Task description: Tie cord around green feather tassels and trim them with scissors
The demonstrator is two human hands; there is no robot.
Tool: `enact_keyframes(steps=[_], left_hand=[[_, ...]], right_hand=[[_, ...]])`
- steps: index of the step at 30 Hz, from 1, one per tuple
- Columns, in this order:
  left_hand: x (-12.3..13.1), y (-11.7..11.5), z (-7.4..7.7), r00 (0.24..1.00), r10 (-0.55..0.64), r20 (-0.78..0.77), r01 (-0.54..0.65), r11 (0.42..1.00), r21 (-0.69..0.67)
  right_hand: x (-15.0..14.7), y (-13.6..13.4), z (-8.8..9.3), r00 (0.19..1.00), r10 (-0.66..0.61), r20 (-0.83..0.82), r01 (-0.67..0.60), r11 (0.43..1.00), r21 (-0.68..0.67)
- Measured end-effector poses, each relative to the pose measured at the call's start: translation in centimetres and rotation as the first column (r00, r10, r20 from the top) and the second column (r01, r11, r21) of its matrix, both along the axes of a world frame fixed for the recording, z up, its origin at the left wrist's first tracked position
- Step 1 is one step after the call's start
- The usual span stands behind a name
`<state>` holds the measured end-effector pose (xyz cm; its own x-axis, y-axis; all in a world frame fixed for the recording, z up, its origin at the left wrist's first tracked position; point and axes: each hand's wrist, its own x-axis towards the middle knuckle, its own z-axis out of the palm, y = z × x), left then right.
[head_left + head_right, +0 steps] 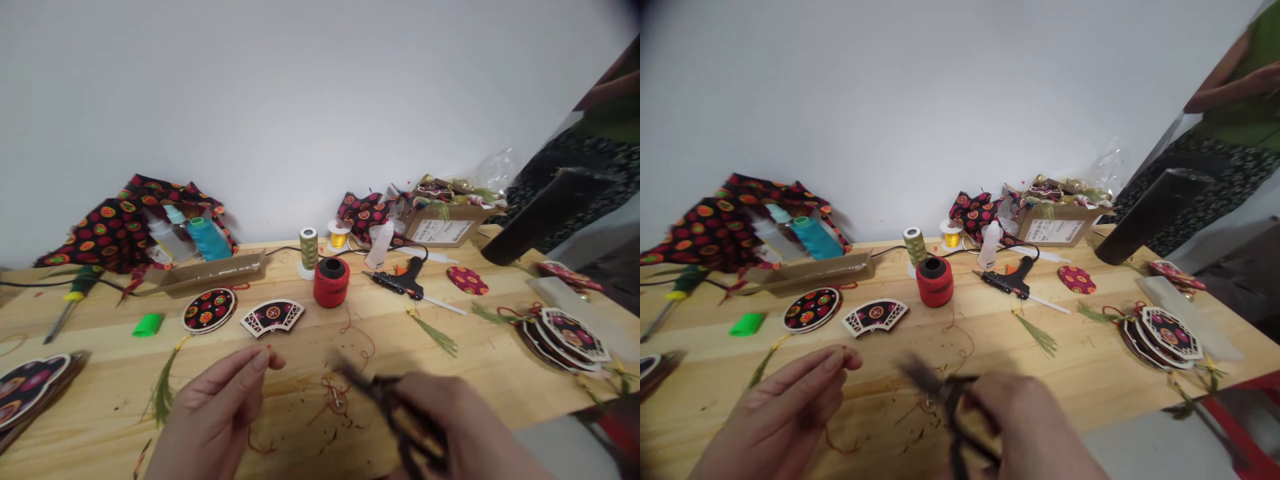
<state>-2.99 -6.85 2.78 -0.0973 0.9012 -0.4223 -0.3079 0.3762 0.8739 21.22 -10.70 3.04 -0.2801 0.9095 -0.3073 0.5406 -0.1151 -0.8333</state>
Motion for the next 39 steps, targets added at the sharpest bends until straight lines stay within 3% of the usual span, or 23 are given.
enact_keyframes(steps=[1,3,5,7,10,12,13,15,17,19,23,29,32,35,37,39], left_hand=[[-0.1,0.0,0.0,1.0,-0.007,0.006,0.007,1.0,-0.005],[-0.1,-0.1,-0.1,1.0,-0.008,0.009,0.008,1.0,0.0],[0.0,-0.1,-0.1,1.0,-0.003,0.013,0.003,1.0,0.012],[0.2,-0.2,0.0,1.0,-0.013,0.017,0.013,1.0,0.023],[0.3,-0.3,0.2,0.999,-0.038,0.011,0.038,0.998,0.041],[0.3,-0.3,0.3,0.999,-0.04,0.003,0.039,0.998,0.052],[0.3,-0.3,0.4,0.999,-0.039,0.003,0.039,0.998,0.052],[0.3,-0.4,0.4,0.999,-0.043,0.008,0.042,0.998,0.046],[0.3,-0.5,0.3,0.999,-0.053,0.012,0.053,0.998,0.038],[0.4,-0.5,0.4,0.998,-0.058,0.011,0.057,0.998,0.033],[0.4,-0.7,0.7,1.0,-0.025,0.003,0.025,0.999,0.036],[0.2,-1.0,0.6,1.0,-0.017,-0.013,0.017,0.999,0.045],[0.1,-1.0,0.2,0.999,-0.029,-0.034,0.03,0.999,0.043],[0.2,-0.9,-0.2,0.998,-0.045,-0.036,0.045,0.999,-0.001],[0.5,-0.7,-0.4,0.999,-0.047,-0.009,0.047,0.998,-0.043],[1.1,-0.6,-0.4,0.998,-0.05,0.028,0.051,0.996,-0.073]], right_hand=[[1.0,0.0,0.3,0.963,-0.137,0.231,0.114,0.987,0.112],[2.9,0.3,0.3,0.75,-0.283,0.597,0.145,0.952,0.269],[4.6,0.7,-0.4,0.582,-0.281,0.763,0.101,0.956,0.274],[5.7,1.0,-1.1,0.547,-0.242,0.801,0.065,0.967,0.247],[6.4,1.1,-1.5,0.577,-0.212,0.789,0.043,0.972,0.23],[5.9,1.0,-1.1,0.585,-0.249,0.772,0.018,0.955,0.295],[5.3,0.9,-0.9,0.607,-0.288,0.741,-0.009,0.93,0.368],[3.4,0.7,-0.6,0.727,-0.311,0.612,-0.078,0.848,0.524],[1.0,0.6,-0.7,0.885,-0.175,0.431,-0.131,0.796,0.591],[-1.5,0.6,-1.1,0.943,-0.015,0.333,-0.19,0.798,0.572],[-4.8,1.1,-2.7,0.923,0.113,0.368,-0.316,0.767,0.558],[-5.7,2.1,-4.0,0.885,0.103,0.454,-0.376,0.732,0.567],[-5.8,2.5,-3.4,0.941,0.065,0.333,-0.262,0.762,0.593],[-6.1,2.7,-2.5,0.996,-0.087,-0.006,0.076,0.829,0.554],[-6.4,2.9,-2.0,0.952,-0.207,-0.223,0.288,0.849,0.442],[-6.9,2.9,-1.7,0.889,-0.295,-0.351,0.412,0.85,0.328]])
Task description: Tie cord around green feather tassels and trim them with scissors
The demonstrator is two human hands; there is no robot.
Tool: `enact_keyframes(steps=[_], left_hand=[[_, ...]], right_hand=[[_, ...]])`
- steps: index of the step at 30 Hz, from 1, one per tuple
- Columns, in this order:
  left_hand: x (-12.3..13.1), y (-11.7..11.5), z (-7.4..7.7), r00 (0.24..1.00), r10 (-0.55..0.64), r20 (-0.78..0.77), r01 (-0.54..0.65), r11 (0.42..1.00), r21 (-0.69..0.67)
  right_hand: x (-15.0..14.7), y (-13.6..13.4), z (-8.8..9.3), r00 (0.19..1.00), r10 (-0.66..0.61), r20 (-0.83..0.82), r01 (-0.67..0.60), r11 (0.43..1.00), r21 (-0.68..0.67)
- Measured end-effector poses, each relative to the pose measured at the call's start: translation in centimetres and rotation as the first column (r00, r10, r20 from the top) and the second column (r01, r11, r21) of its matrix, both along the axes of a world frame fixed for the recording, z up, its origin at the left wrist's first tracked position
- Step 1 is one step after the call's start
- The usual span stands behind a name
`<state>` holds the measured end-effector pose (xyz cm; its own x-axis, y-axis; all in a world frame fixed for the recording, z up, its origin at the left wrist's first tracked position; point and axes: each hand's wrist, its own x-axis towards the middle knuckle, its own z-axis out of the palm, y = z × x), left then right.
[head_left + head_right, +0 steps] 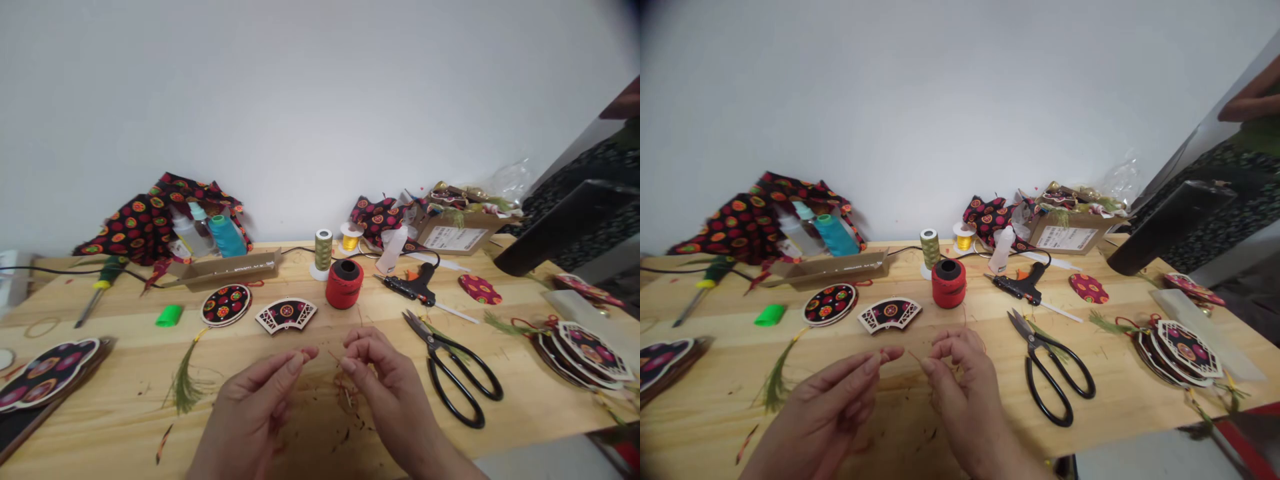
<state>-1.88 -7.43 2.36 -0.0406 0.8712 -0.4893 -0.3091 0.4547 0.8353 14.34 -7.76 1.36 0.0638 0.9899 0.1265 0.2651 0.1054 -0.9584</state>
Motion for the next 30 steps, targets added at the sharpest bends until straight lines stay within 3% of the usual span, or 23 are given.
enact_keyframes(steps=[5,14,22,30], left_hand=[[1.4,0.3,0.2,0.996,-0.021,0.084,0.022,1.0,-0.011],[1.7,0.1,0.0,0.982,-0.021,0.188,0.031,0.998,-0.051],[1.8,-0.1,0.4,0.983,-0.011,0.185,0.021,0.998,-0.052],[1.5,-0.2,-0.3,0.983,-0.027,0.179,0.035,0.999,-0.042]], right_hand=[[-1.4,-0.2,-0.2,0.989,-0.022,-0.148,0.01,0.997,-0.078],[-2.8,-0.6,-0.6,0.966,-0.047,-0.254,0.03,0.997,-0.072],[-2.9,-0.5,-0.4,0.965,-0.061,-0.255,0.044,0.996,-0.072],[-2.9,-0.5,-0.6,0.979,-0.071,-0.191,0.058,0.996,-0.074]])
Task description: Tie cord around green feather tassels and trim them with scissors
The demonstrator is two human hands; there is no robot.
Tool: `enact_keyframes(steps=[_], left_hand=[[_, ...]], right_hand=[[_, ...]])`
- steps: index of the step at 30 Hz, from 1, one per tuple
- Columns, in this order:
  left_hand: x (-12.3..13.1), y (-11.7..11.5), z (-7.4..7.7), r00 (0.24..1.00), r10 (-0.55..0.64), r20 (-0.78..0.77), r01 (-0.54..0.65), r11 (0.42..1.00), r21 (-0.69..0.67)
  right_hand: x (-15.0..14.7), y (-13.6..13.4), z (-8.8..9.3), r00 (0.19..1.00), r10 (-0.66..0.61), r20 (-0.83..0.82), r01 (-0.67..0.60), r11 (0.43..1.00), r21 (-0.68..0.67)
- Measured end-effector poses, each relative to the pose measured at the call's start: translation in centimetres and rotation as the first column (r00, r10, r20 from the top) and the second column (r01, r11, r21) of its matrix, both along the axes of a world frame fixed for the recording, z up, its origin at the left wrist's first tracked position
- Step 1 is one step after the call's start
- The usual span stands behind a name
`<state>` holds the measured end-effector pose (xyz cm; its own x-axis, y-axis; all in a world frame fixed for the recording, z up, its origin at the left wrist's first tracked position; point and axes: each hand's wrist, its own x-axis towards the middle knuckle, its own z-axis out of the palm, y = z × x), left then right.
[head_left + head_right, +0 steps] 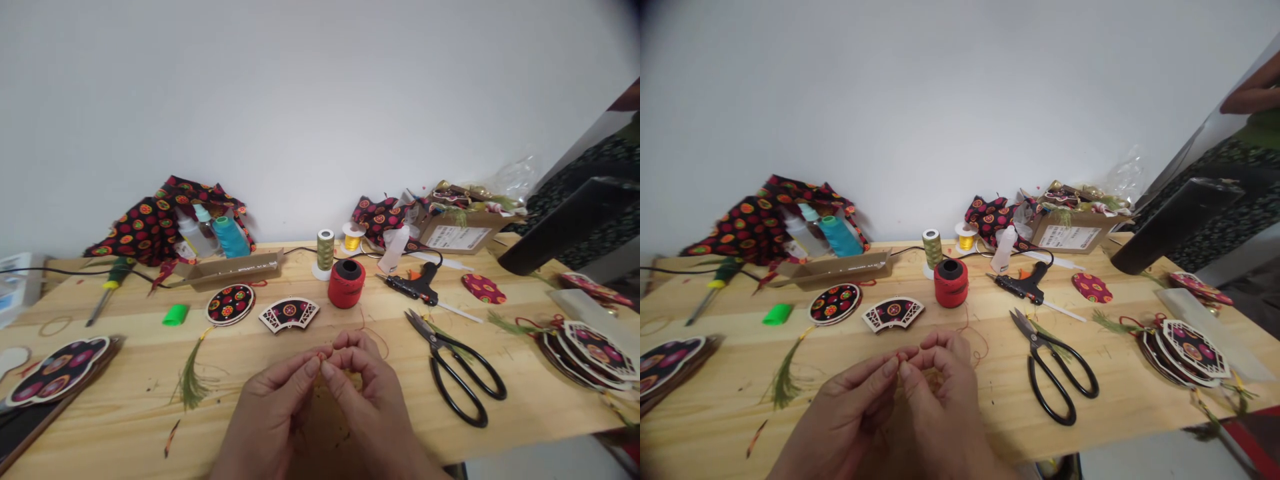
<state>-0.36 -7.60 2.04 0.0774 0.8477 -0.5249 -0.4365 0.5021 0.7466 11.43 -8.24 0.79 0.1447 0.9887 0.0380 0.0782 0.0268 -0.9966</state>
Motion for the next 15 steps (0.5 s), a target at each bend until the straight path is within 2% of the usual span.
enact_keyframes(steps=[11,15], left_hand=[[0.14,-0.02,0.15,1.0,0.007,0.026,-0.007,1.0,0.0],[-0.02,-0.06,-0.03,1.0,-0.008,0.012,0.008,1.0,0.007]], right_hand=[[0.04,-0.09,0.42,0.998,-0.043,0.052,0.044,0.999,-0.013],[0.11,-0.18,0.56,0.993,-0.012,0.117,0.011,1.0,0.01]])
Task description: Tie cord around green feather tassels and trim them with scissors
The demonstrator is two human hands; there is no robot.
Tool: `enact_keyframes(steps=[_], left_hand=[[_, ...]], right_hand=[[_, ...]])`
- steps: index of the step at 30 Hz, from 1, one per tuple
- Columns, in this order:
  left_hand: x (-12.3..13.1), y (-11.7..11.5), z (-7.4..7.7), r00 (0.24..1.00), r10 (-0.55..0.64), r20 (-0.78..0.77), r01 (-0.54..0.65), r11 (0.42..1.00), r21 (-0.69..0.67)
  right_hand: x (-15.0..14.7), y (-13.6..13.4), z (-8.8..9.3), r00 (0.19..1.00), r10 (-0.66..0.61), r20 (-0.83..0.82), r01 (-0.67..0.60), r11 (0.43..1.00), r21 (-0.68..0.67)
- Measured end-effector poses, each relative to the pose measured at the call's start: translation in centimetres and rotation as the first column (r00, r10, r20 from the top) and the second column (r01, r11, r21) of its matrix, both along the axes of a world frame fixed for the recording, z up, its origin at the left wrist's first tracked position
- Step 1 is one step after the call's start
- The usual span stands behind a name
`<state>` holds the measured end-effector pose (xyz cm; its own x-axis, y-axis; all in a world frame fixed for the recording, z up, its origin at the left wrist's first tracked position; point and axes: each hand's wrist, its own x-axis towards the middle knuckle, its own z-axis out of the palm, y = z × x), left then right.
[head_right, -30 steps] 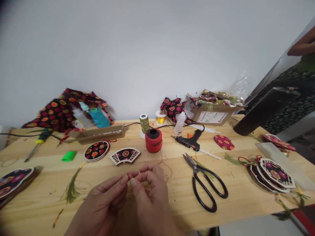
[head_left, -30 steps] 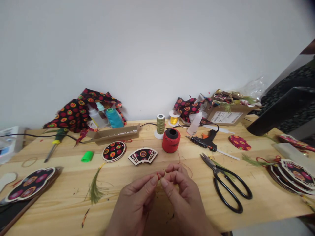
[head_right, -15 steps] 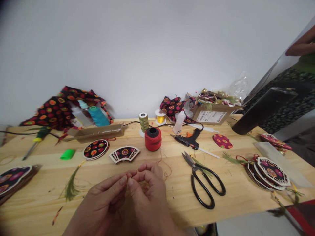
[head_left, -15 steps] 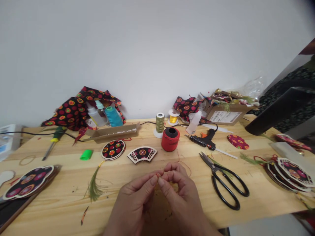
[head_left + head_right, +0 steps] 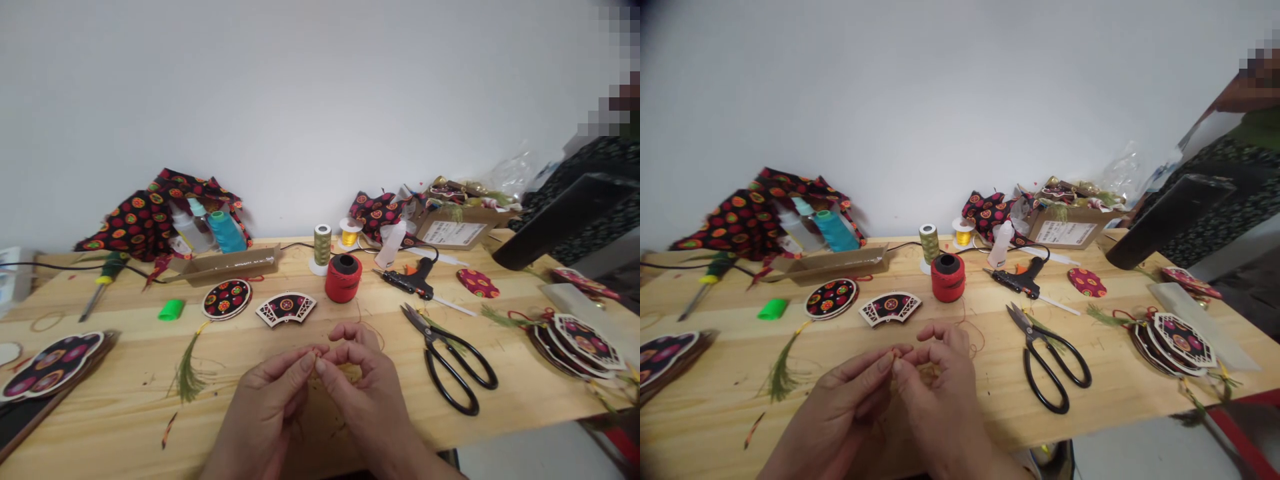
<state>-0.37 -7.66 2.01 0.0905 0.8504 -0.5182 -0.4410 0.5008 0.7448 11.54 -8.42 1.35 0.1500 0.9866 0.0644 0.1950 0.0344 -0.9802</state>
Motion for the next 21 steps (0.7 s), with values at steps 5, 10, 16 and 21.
enact_keyframes(steps=[5,10,16,21], left_hand=[[-0.5,0.1,0.2,0.999,-0.008,-0.042,0.01,0.999,0.048],[-1.1,0.4,0.8,0.994,0.063,-0.089,-0.056,0.995,0.086],[-1.0,0.5,1.2,0.994,0.048,-0.098,-0.036,0.992,0.12],[-1.3,0.4,1.1,0.993,0.09,-0.073,-0.081,0.989,0.121]], right_hand=[[2.4,-0.1,0.1,0.982,0.065,0.175,-0.087,0.988,0.125],[5.9,-0.8,-0.4,0.857,0.058,0.512,-0.12,0.989,0.089],[5.1,-1.8,-1.4,0.726,0.216,0.653,-0.243,0.969,-0.051],[4.3,-1.5,-2.5,0.667,0.227,0.71,-0.231,0.969,-0.093]])
